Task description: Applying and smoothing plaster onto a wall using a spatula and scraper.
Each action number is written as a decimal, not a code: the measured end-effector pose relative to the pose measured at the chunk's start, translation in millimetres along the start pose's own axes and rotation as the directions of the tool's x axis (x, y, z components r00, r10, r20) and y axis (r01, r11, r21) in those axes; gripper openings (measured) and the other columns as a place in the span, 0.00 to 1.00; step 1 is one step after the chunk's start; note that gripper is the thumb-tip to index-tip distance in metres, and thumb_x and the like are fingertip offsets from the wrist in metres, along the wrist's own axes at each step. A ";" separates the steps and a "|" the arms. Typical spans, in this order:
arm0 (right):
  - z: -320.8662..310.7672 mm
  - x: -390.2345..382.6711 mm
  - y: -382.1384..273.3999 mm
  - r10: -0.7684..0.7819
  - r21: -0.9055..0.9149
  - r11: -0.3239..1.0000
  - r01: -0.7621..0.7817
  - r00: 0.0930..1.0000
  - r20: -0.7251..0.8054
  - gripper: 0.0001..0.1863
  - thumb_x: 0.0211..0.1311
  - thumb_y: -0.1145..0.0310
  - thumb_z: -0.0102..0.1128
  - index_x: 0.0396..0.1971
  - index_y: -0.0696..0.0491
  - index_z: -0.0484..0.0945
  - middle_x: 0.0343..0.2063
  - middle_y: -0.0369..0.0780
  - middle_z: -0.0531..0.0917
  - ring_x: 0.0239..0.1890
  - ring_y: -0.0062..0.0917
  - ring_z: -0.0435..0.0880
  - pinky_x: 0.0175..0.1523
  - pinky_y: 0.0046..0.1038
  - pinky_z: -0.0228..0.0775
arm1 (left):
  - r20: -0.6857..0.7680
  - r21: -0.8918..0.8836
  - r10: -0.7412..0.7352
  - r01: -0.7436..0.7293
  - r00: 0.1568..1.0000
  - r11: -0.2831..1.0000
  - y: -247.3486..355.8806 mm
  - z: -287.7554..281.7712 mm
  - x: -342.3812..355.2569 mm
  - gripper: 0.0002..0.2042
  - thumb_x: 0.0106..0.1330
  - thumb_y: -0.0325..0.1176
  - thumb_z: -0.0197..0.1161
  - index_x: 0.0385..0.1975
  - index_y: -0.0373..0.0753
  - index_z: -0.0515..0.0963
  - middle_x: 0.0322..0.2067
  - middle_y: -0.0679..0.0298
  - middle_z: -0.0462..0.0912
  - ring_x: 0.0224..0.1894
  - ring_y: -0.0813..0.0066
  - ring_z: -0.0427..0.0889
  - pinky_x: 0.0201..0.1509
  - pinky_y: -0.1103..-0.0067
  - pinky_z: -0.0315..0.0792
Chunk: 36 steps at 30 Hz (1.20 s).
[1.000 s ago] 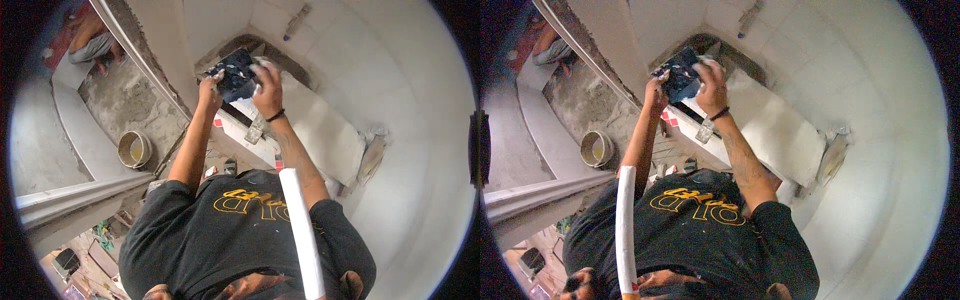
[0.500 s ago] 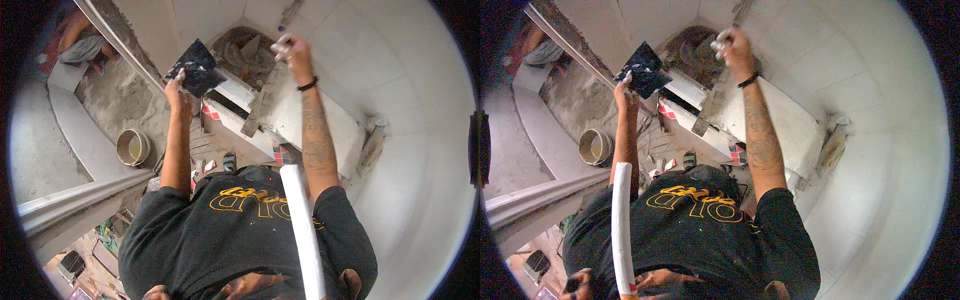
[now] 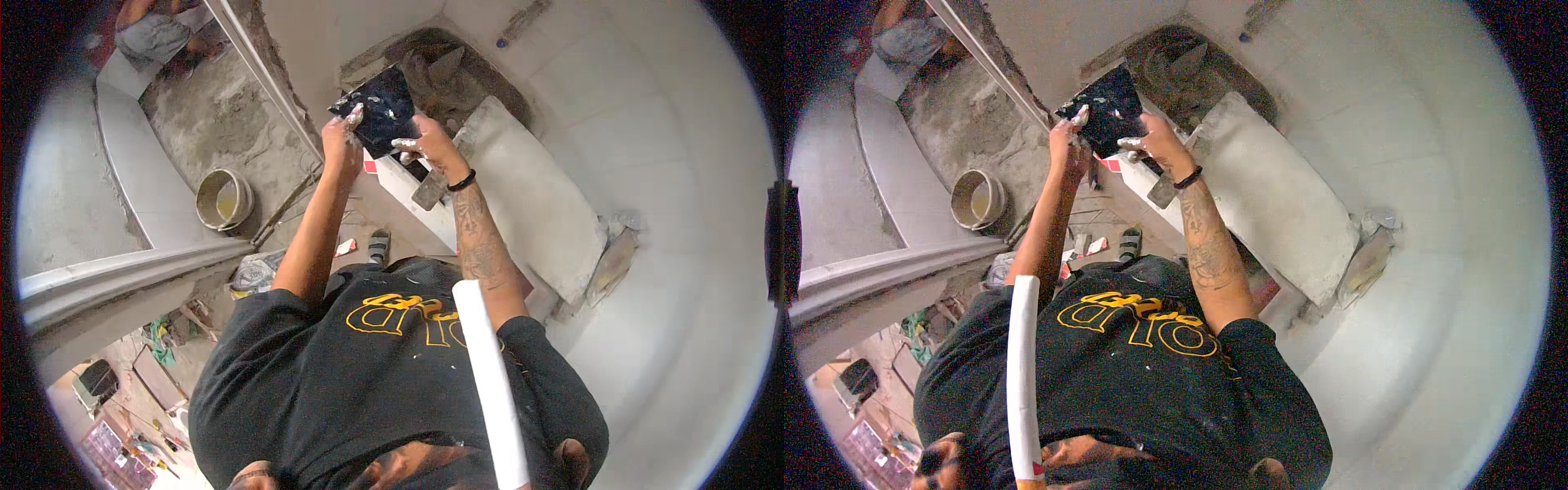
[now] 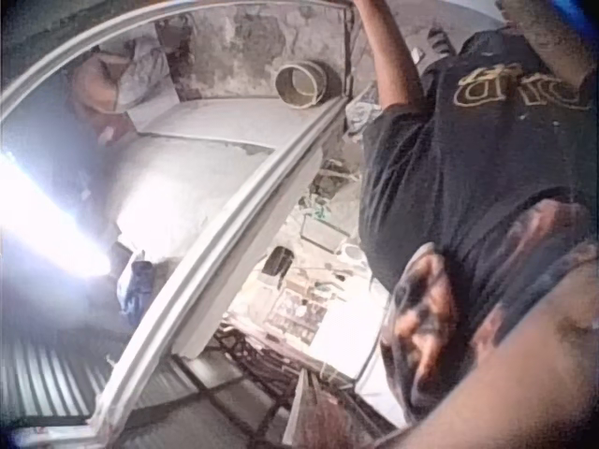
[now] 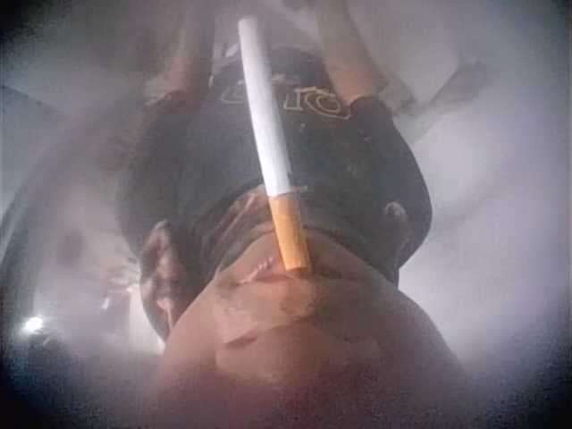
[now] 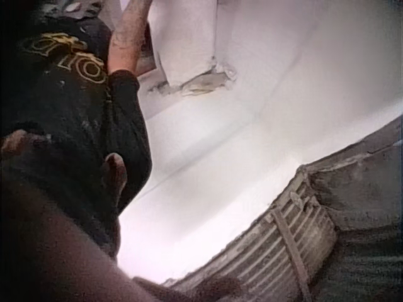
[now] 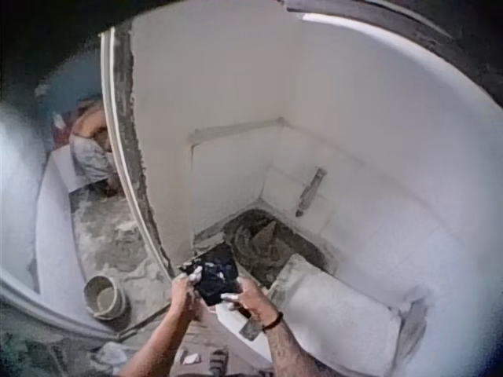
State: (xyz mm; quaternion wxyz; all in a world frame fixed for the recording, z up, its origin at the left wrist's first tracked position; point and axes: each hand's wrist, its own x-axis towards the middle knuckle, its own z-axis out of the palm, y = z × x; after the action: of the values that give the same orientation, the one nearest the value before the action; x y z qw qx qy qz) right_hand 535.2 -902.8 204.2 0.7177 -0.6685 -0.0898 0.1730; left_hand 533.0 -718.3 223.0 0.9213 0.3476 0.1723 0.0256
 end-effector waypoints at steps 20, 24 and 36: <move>-68.9 -27.3 -42.3 -0.435 -0.727 0.675 -0.125 0.729 -0.529 0.39 0.43 0.74 0.65 0.59 0.51 0.58 0.50 0.48 0.71 0.53 0.31 0.70 0.51 0.27 0.65 | 0.247 0.474 -0.314 0.168 0.917 0.864 -23.8 44.3 -16.7 0.10 0.52 0.17 0.53 0.35 0.30 0.70 0.31 0.61 0.75 0.31 0.74 0.77 0.40 0.76 0.72; -47.9 -30.6 -51.1 -0.387 -0.702 0.678 -0.218 0.706 -0.593 0.41 0.41 0.68 0.68 0.59 0.50 0.57 0.51 0.49 0.69 0.53 0.37 0.69 0.55 0.29 0.60 | 0.413 0.343 -0.321 0.181 0.852 0.922 -26.4 62.4 -33.7 0.18 0.49 0.16 0.48 0.43 0.32 0.69 0.32 0.61 0.76 0.30 0.71 0.77 0.36 0.78 0.71; -27.9 -14.1 -47.3 -0.494 -0.774 0.624 0.109 0.822 -0.282 0.40 0.41 0.67 0.68 0.57 0.53 0.59 0.51 0.48 0.69 0.53 0.38 0.68 0.56 0.32 0.58 | 0.374 0.524 -0.475 0.241 0.797 0.817 -21.4 54.3 -16.2 0.17 0.47 0.16 0.48 0.40 0.33 0.68 0.25 0.65 0.73 0.26 0.73 0.73 0.27 0.78 0.68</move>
State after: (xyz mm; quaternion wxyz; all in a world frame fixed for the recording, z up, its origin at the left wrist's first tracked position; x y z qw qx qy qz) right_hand 538.3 -936.1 249.9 0.4088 -0.8918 -0.0889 -0.1722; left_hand 534.5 -771.5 251.9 0.8147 0.5059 -0.0007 -0.2834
